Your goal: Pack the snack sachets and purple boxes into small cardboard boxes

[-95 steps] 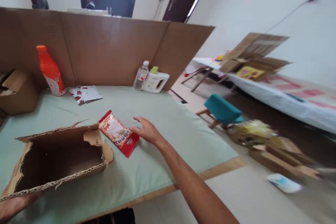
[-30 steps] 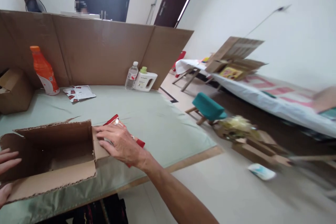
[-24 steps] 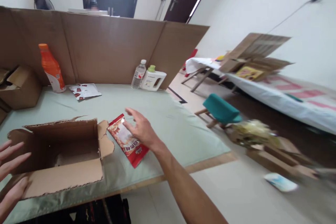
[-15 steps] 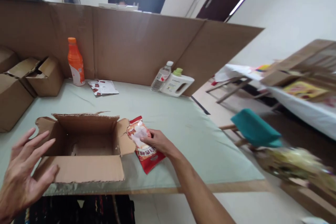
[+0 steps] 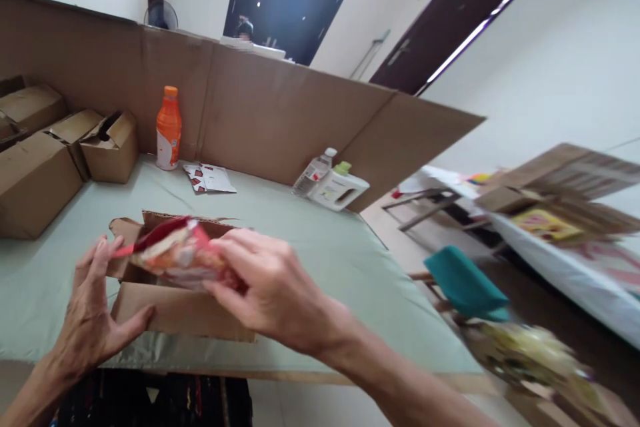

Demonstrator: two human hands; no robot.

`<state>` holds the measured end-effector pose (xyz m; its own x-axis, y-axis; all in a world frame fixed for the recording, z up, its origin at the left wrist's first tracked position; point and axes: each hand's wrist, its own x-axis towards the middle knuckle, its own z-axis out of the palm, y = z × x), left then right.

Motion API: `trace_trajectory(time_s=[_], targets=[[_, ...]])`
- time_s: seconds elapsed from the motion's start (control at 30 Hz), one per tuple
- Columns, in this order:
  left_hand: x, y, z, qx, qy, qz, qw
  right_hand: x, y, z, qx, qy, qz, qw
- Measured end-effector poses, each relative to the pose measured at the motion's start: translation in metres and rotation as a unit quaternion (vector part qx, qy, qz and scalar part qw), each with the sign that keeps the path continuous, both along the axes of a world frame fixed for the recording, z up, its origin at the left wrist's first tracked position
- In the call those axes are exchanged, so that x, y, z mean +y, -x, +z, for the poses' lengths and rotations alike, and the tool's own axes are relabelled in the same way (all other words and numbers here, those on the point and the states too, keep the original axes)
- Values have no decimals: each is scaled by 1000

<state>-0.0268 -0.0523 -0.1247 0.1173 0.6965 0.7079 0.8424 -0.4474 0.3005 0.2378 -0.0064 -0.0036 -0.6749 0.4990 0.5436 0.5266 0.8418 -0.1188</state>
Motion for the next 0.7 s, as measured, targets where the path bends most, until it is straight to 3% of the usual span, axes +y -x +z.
trace_trajectory(time_s=[0.1, 0.2, 0.3, 0.47, 0.5, 0.57, 0.63, 0.7], targets=[[-1, 4, -6, 18, -8, 3, 1000, 17, 27, -23, -169, 23, 15, 985], [-4, 5, 0, 70, -2, 14, 997, 32, 47, -39, -264, 115, -15, 958], [-6, 0, 17, 102, -6, 0, 995, 44, 58, -47, -286, 222, -22, 932], [0, -17, 34, 162, -20, -107, 981, 52, 49, -47, -284, 387, 75, 874], [2, -21, 34, 178, -18, -119, 977, 50, 43, -42, -276, 393, 90, 873], [6, -25, 34, 196, -7, -122, 973, 45, 26, -29, -206, 370, 106, 900], [9, -27, 36, 210, 0, -123, 970, 44, 3, -13, -61, 323, 95, 940], [13, -25, 39, 229, -4, -128, 965, 57, -21, -4, 100, 259, 32, 960]])
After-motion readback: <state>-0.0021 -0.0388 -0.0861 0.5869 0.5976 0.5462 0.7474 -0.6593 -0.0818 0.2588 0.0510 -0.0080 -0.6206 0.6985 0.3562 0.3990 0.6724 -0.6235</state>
